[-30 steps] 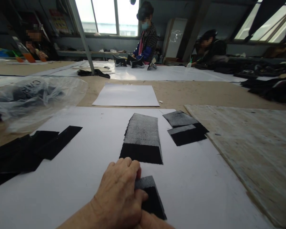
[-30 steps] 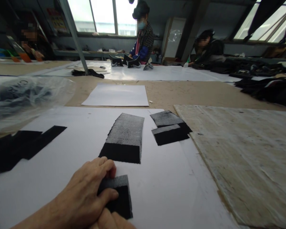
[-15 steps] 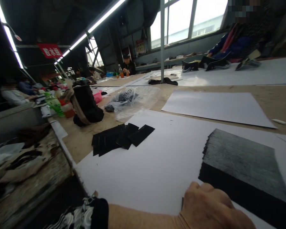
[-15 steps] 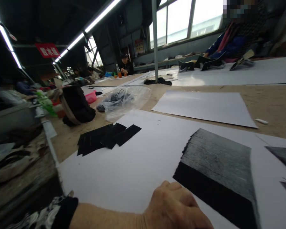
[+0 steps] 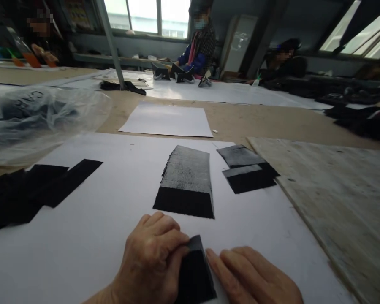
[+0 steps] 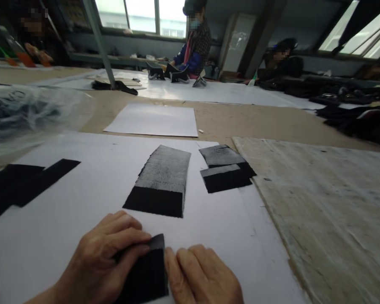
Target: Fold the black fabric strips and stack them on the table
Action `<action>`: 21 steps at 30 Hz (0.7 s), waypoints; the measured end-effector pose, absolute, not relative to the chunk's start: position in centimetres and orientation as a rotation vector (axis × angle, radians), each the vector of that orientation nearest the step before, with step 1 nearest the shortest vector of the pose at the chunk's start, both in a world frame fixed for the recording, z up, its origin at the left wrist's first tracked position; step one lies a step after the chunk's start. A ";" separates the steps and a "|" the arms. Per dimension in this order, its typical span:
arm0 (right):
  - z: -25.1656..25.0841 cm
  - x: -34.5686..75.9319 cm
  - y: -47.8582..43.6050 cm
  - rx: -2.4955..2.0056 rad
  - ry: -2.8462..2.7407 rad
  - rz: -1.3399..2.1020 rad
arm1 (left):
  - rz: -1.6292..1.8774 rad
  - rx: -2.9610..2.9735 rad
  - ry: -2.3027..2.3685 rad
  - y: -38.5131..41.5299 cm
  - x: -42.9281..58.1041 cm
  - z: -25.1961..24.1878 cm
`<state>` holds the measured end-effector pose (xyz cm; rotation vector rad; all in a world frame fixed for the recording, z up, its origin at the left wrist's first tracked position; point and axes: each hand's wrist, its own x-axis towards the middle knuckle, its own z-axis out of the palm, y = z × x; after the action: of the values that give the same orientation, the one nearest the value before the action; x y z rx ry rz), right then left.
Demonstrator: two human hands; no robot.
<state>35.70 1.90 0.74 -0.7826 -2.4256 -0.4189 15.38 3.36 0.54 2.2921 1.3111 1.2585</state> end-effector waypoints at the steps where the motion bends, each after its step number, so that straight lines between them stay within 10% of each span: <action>1: 0.9 35.6 1.9 -0.788 -2.467 -0.388 | 1.257 2.300 1.309 3.3 15.4 0.6; 21: 1.2 35.0 2.5 -0.816 -2.455 -0.183 | 1.117 2.626 1.025 3.6 15.5 0.1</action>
<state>35.02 2.50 1.22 -0.8157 -2.4553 -0.1834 15.53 3.61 0.07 2.6264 1.0253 1.1174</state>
